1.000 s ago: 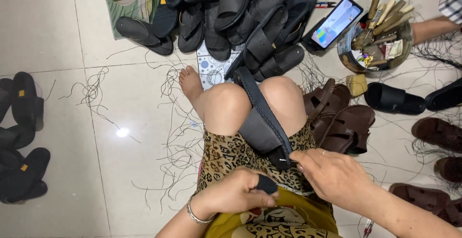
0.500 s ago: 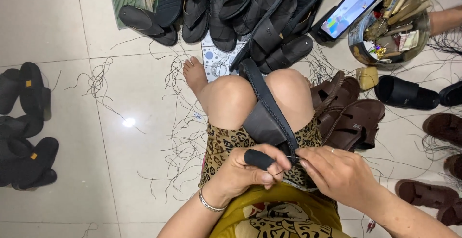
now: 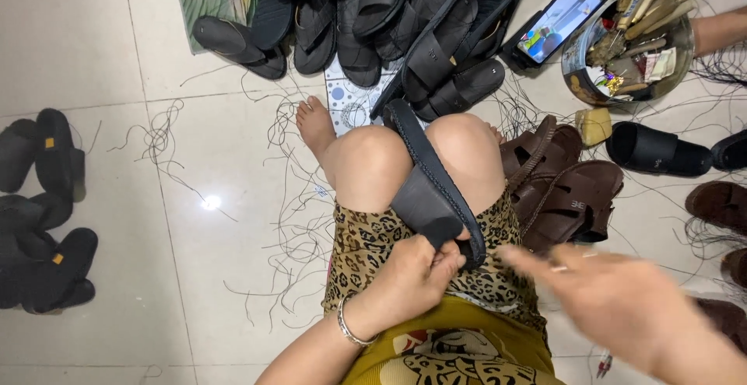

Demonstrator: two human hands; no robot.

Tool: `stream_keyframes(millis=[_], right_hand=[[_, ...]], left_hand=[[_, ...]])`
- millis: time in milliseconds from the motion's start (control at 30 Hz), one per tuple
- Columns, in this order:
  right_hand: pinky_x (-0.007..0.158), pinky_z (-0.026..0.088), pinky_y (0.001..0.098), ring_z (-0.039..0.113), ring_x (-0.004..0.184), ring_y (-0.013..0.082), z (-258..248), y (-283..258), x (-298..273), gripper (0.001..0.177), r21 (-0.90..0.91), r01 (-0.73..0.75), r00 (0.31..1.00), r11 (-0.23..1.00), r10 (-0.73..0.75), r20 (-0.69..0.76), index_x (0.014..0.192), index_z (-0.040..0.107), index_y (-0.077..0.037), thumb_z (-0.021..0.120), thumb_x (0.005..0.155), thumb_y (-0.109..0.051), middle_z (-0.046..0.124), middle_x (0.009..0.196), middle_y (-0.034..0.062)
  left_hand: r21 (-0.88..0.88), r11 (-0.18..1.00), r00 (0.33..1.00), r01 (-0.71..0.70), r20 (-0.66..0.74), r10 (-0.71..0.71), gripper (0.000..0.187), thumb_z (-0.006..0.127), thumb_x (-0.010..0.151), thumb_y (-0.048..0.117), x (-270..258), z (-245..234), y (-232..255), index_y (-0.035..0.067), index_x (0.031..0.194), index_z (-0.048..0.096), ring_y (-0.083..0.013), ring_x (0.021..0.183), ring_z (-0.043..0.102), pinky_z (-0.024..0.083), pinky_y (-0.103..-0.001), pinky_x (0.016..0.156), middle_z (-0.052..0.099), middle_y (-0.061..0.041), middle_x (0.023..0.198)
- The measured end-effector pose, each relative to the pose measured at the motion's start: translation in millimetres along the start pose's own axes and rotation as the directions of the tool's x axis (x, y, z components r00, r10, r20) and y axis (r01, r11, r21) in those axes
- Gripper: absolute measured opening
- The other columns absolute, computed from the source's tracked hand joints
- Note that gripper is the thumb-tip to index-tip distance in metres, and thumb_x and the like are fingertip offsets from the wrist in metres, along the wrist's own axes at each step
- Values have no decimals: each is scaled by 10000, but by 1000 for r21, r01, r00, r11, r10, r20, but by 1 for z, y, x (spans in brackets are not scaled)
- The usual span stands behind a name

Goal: A person sits on the floor and uses a hand tool to stitch the upper straps of black sandals to their soles.

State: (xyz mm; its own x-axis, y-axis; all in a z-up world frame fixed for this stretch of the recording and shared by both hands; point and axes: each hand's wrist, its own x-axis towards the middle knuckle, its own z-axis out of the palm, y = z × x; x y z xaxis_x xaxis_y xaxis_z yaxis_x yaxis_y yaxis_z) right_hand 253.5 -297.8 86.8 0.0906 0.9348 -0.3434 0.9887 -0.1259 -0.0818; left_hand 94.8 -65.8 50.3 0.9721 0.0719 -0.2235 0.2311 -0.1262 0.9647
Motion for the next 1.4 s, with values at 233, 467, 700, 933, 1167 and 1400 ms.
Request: stream_keyframes(millis=[233, 467, 700, 933, 1167, 1400], right_hand=[[786, 627, 293, 768, 963, 120, 46, 11, -4, 374, 845, -252, 925, 472, 374, 67, 1203, 712, -249, 682, 849, -365, 796, 1113, -21], [470, 483, 235, 494, 506, 91, 42, -42, 35, 439, 929, 232, 935, -288, 329, -132, 680, 527, -126, 437, 1085, -268, 536, 657, -1], [593, 432, 327, 467, 582, 177, 11, -42, 33, 334, 898, 212, 974, -387, 157, -162, 766, 588, -48, 519, 1057, -198, 489, 617, 32], [561, 662, 238, 749, 647, 171, 51, -73, 62, 163, 652, 218, 734, 727, 317, -600, 986, 718, 30, 722, 823, 17, 774, 845, 136], [700, 500, 381, 555, 723, 245, 121, 33, -18, 299, 303, -556, 394, 774, 566, -724, 821, 687, -4, 821, 1065, 107, 656, 826, 135], [968, 524, 459, 665, 1076, 358, 206, 127, -101, 110, 566, -641, 185, 518, 820, -542, 1225, 717, 101, 795, 1265, 32, 732, 1198, 208]], left_hand=[[236, 968, 982, -82, -146, 119, 389, 521, 1033, 74, -3, 11, -4, -29, 1402, 459, -239, 723, 620, 573, -375, 632, 625, -84, 832], [119, 993, 964, 3, -265, 29, 231, 540, 1037, 85, -8, 17, -18, -3, 1245, 586, -112, 447, 456, 425, -247, 417, 462, 38, 586], [-298, 946, 893, -130, -450, -19, 141, 618, 1015, 119, -19, -4, -9, 86, 1151, 638, -66, 590, 498, 506, -241, 608, 445, 104, 659], [-315, 929, 972, -193, -192, 136, 264, 650, 1021, 72, -32, -9, 25, 30, 1279, 613, -66, 626, 500, 500, -235, 636, 469, 88, 718], [628, 717, 852, 302, -515, 92, 46, 601, 792, 154, -63, -23, -93, 116, 817, 598, -341, 534, 590, 430, -482, 440, 622, -55, 642], [763, 407, 724, 502, -629, 285, 251, 692, 932, 130, -79, -97, -80, -103, 840, 691, -409, 1143, 541, 495, -526, 915, 658, -148, 1250]])
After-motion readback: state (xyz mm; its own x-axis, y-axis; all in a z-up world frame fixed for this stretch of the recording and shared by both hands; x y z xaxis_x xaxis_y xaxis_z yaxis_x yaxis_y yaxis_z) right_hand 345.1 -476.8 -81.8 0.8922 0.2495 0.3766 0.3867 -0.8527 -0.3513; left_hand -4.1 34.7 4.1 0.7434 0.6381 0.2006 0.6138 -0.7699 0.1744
